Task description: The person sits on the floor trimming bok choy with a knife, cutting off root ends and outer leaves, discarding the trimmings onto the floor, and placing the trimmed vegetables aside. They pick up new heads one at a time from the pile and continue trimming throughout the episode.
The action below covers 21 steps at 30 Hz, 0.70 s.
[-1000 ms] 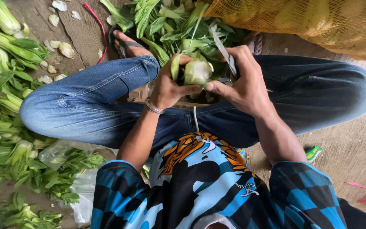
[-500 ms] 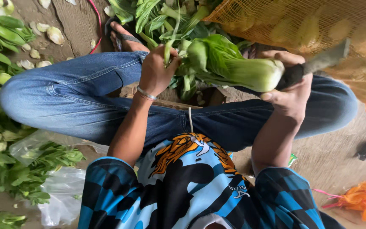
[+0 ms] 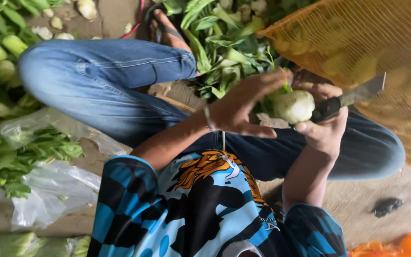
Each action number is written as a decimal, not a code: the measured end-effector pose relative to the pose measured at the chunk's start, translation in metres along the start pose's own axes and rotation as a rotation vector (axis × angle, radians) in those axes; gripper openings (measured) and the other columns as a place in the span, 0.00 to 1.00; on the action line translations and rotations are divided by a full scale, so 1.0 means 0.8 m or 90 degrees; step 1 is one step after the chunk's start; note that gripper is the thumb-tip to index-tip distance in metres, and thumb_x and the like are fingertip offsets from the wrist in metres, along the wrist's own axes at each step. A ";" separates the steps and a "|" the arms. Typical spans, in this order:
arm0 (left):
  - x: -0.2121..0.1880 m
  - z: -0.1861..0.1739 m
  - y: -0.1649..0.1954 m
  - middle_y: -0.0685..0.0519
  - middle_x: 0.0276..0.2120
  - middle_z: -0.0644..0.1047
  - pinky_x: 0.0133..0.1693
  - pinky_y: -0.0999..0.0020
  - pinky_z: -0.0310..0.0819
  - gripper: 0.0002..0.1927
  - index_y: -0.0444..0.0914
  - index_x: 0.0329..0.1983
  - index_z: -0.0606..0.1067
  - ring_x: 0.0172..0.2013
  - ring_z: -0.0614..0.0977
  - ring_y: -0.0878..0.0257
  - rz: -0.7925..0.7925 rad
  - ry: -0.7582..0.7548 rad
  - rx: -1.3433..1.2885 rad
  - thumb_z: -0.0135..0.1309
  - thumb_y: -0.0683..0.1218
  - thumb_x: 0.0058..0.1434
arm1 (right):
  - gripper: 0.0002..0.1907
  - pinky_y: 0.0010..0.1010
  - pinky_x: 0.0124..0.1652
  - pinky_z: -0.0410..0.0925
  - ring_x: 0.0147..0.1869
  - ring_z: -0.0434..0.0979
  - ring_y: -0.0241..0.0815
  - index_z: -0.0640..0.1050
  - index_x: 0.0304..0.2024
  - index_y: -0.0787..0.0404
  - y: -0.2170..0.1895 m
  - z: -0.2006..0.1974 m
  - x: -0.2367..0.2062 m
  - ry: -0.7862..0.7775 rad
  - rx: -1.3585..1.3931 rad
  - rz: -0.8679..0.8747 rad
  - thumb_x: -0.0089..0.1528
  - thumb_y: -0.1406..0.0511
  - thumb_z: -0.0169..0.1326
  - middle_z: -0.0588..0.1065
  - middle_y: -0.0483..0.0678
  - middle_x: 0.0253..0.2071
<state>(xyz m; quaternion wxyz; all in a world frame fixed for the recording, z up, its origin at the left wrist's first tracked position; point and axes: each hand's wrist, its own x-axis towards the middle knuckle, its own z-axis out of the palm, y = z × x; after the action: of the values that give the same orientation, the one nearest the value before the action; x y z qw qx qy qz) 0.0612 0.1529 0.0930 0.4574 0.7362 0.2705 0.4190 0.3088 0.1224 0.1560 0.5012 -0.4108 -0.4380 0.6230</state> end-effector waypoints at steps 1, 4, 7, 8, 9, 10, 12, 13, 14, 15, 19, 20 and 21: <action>0.005 0.019 0.002 0.41 0.71 0.65 0.72 0.53 0.64 0.56 0.37 0.77 0.52 0.71 0.69 0.46 -0.051 -0.051 -0.075 0.64 0.70 0.60 | 0.38 0.38 0.60 0.73 0.59 0.78 0.49 0.69 0.66 0.61 -0.001 -0.004 0.000 -0.018 0.013 -0.003 0.58 0.61 0.73 0.75 0.62 0.58; 0.007 0.058 -0.023 0.41 0.62 0.74 0.63 0.53 0.71 0.56 0.39 0.76 0.55 0.62 0.77 0.45 -0.142 -0.169 -0.188 0.66 0.69 0.53 | 0.38 0.31 0.54 0.73 0.54 0.79 0.45 0.67 0.71 0.63 -0.002 -0.028 0.002 0.034 0.054 -0.094 0.64 0.54 0.63 0.77 0.58 0.56; -0.008 0.077 -0.065 0.42 0.46 0.81 0.51 0.50 0.77 0.41 0.42 0.60 0.73 0.47 0.83 0.44 -0.218 -0.355 0.007 0.69 0.68 0.51 | 0.37 0.30 0.50 0.71 0.51 0.78 0.43 0.67 0.71 0.64 -0.009 -0.072 0.018 0.188 0.105 -0.127 0.66 0.52 0.60 0.76 0.57 0.55; -0.017 0.076 -0.078 0.43 0.43 0.82 0.48 0.51 0.78 0.29 0.41 0.53 0.77 0.45 0.84 0.46 -0.271 -0.445 0.139 0.65 0.61 0.55 | 0.37 0.29 0.48 0.71 0.50 0.77 0.42 0.67 0.71 0.64 -0.011 -0.083 0.021 0.239 0.119 -0.115 0.66 0.51 0.59 0.76 0.57 0.55; -0.023 0.074 -0.088 0.44 0.40 0.83 0.46 0.53 0.80 0.17 0.41 0.47 0.82 0.44 0.85 0.48 -0.324 -0.537 0.270 0.61 0.54 0.59 | 0.37 0.29 0.47 0.70 0.49 0.77 0.42 0.67 0.71 0.64 -0.014 -0.095 0.025 0.281 0.127 -0.102 0.67 0.50 0.57 0.76 0.57 0.55; -0.024 0.071 -0.097 0.46 0.40 0.83 0.44 0.55 0.80 0.14 0.41 0.43 0.82 0.44 0.85 0.51 -0.373 -0.600 0.342 0.62 0.51 0.55 | 0.37 0.28 0.45 0.70 0.48 0.76 0.41 0.67 0.71 0.65 -0.016 -0.103 0.028 0.312 0.121 -0.091 0.67 0.49 0.56 0.75 0.56 0.55; -0.018 0.061 -0.107 0.48 0.40 0.82 0.42 0.55 0.80 0.12 0.41 0.42 0.83 0.44 0.84 0.54 -0.439 -0.614 0.401 0.61 0.49 0.56 | 0.37 0.27 0.42 0.68 0.46 0.75 0.40 0.66 0.71 0.65 -0.026 -0.117 0.034 0.359 0.110 -0.064 0.69 0.47 0.54 0.75 0.56 0.54; -0.012 0.056 -0.107 0.48 0.41 0.81 0.42 0.53 0.79 0.13 0.41 0.46 0.83 0.44 0.84 0.53 -0.455 -0.565 0.387 0.58 0.49 0.60 | 0.38 0.27 0.40 0.68 0.45 0.75 0.40 0.66 0.71 0.66 -0.031 -0.122 0.036 0.374 0.091 -0.051 0.69 0.47 0.52 0.75 0.55 0.54; 0.002 0.054 -0.105 0.45 0.48 0.81 0.45 0.55 0.80 0.25 0.41 0.64 0.71 0.48 0.84 0.53 -0.476 -0.469 0.322 0.54 0.57 0.69 | 0.38 0.26 0.39 0.67 0.44 0.74 0.39 0.66 0.71 0.66 -0.033 -0.124 0.037 0.387 0.076 -0.046 0.70 0.46 0.51 0.75 0.55 0.54; 0.013 0.056 -0.099 0.43 0.61 0.70 0.51 0.47 0.73 0.49 0.45 0.74 0.50 0.55 0.77 0.44 -0.374 -0.226 0.306 0.62 0.62 0.58 | 0.38 0.26 0.37 0.66 0.43 0.74 0.38 0.66 0.71 0.66 -0.032 -0.125 0.039 0.396 0.054 -0.040 0.70 0.45 0.50 0.74 0.55 0.54; 0.073 0.093 -0.067 0.35 0.73 0.51 0.69 0.53 0.61 0.74 0.40 0.78 0.38 0.69 0.64 0.41 0.000 0.062 -0.177 0.80 0.60 0.43 | 0.40 0.24 0.31 0.64 0.39 0.72 0.36 0.66 0.71 0.68 -0.021 -0.119 0.038 0.338 -0.113 -0.050 0.73 0.41 0.45 0.74 0.53 0.53; 0.080 0.105 -0.059 0.38 0.71 0.57 0.68 0.56 0.64 0.73 0.39 0.78 0.38 0.68 0.67 0.44 -0.056 0.018 -0.229 0.78 0.59 0.44 | 0.41 0.23 0.29 0.63 0.38 0.72 0.36 0.66 0.71 0.68 -0.020 -0.114 0.037 0.318 -0.179 -0.051 0.73 0.41 0.44 0.73 0.53 0.53; 0.088 0.120 -0.053 0.40 0.69 0.63 0.67 0.59 0.66 0.71 0.38 0.78 0.39 0.66 0.71 0.48 -0.109 -0.028 -0.281 0.77 0.58 0.46 | 0.42 0.22 0.30 0.62 0.42 0.73 0.35 0.64 0.72 0.66 -0.019 -0.108 0.036 0.305 -0.262 -0.064 0.71 0.40 0.43 0.74 0.53 0.58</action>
<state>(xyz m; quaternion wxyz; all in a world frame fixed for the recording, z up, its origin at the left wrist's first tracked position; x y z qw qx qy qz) 0.1788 0.1834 0.0584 0.6470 0.6016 0.2236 0.4117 0.3905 0.1640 0.1447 0.5264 -0.6168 -0.4440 0.3812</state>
